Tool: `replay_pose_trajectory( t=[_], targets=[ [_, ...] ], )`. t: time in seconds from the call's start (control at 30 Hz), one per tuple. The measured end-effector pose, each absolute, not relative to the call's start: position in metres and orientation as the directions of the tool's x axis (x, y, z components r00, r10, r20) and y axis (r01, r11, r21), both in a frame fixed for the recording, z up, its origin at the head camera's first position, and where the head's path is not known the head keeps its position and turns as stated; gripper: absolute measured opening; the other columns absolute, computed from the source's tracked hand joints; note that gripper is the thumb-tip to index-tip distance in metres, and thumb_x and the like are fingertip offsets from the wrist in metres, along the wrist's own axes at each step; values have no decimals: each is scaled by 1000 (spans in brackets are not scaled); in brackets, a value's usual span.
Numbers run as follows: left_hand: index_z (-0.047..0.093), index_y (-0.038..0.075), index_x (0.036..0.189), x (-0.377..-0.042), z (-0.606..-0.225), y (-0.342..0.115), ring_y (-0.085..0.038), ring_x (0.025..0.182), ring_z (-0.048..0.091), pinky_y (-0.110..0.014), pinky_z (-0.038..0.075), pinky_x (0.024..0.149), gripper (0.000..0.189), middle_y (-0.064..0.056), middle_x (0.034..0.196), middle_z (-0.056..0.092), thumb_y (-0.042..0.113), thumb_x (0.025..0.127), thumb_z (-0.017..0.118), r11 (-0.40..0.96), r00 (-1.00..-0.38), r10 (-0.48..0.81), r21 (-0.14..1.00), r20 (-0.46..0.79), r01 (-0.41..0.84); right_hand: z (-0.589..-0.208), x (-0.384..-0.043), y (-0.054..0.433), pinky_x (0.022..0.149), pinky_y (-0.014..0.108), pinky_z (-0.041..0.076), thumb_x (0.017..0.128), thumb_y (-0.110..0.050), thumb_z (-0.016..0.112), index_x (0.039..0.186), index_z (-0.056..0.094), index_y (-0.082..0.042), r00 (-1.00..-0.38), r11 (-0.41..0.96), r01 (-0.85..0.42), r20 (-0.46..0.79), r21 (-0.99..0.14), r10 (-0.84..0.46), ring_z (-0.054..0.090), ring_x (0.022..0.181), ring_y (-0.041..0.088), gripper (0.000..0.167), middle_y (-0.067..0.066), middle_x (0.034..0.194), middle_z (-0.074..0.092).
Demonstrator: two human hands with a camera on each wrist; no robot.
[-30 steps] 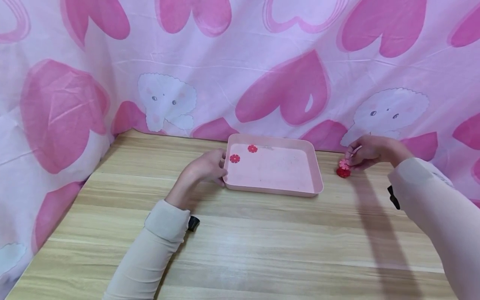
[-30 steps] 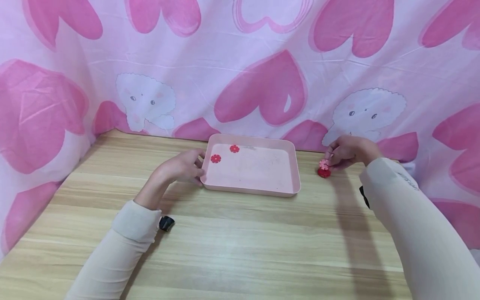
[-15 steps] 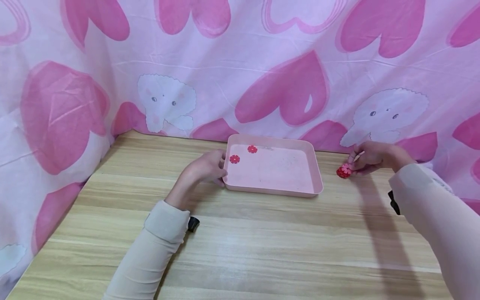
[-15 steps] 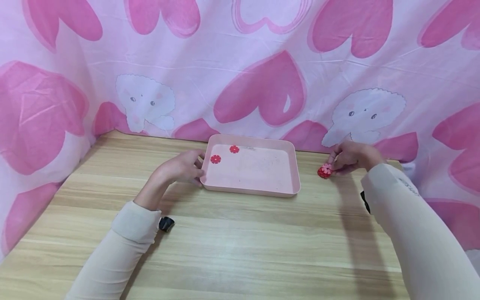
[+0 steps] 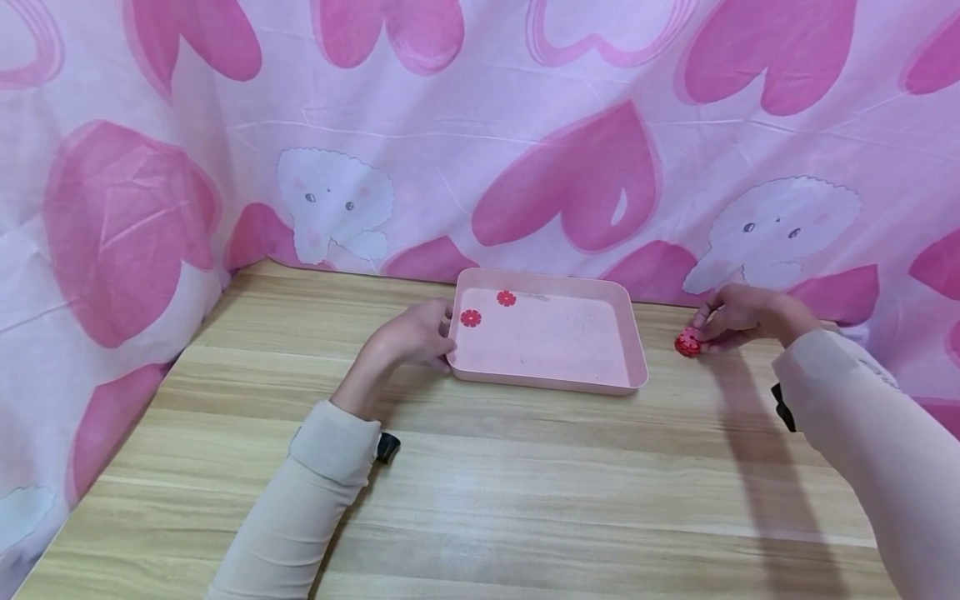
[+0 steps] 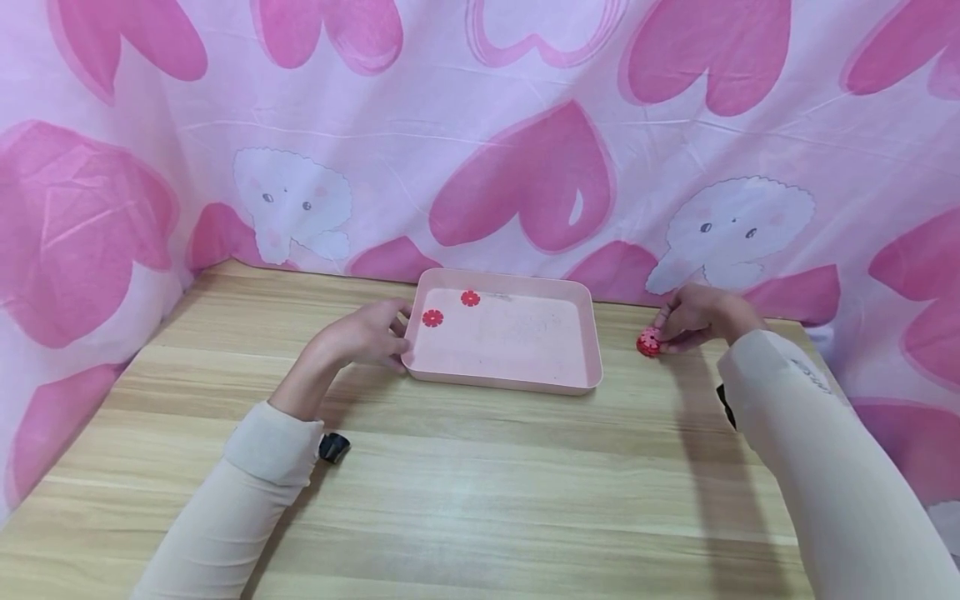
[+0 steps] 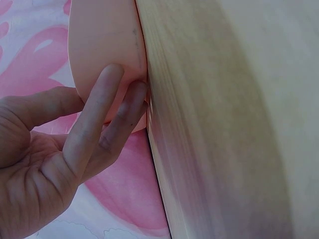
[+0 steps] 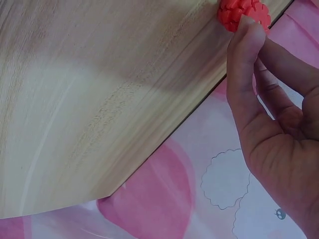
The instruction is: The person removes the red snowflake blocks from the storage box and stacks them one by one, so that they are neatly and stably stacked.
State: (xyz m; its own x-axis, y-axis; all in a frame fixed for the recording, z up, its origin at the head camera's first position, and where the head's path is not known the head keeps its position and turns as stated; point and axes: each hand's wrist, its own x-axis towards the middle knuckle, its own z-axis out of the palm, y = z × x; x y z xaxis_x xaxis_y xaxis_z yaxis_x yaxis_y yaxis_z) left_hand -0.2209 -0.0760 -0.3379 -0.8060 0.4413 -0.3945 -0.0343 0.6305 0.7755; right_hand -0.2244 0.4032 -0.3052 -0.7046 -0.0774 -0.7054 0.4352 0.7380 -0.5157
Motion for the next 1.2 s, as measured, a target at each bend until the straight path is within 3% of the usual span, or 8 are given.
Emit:
replay_pose_trajectory(
  t=[0.77,1.1,1.2],
  targets=[
    [42,-5,154,-221,-336,-76,-30,97,76,-37,71,82,54,-28,129,65,-9,102,58,624,-803,446,780,-395,-37,-305,-223,402,81,27,69,104,-7,67,106,68,2,-763,760,384,-644,-525,-59,66,82,13,9,-1,88,71],
    [42,-5,154,-220,-336,-77,-29,96,75,-36,71,82,55,-27,128,66,-7,102,58,619,-803,447,784,-394,-40,-291,-236,371,80,26,67,102,-8,70,103,66,1,-799,791,324,-598,-518,-65,64,80,14,10,0,86,66],
    [41,-6,154,-220,-337,-76,-29,96,76,-36,71,82,55,-28,128,66,-8,102,58,617,-803,450,786,-390,-37,-288,-241,358,74,25,63,101,-9,70,95,64,-2,-806,802,287,-585,-523,-93,60,76,16,11,1,80,61]
  ],
)
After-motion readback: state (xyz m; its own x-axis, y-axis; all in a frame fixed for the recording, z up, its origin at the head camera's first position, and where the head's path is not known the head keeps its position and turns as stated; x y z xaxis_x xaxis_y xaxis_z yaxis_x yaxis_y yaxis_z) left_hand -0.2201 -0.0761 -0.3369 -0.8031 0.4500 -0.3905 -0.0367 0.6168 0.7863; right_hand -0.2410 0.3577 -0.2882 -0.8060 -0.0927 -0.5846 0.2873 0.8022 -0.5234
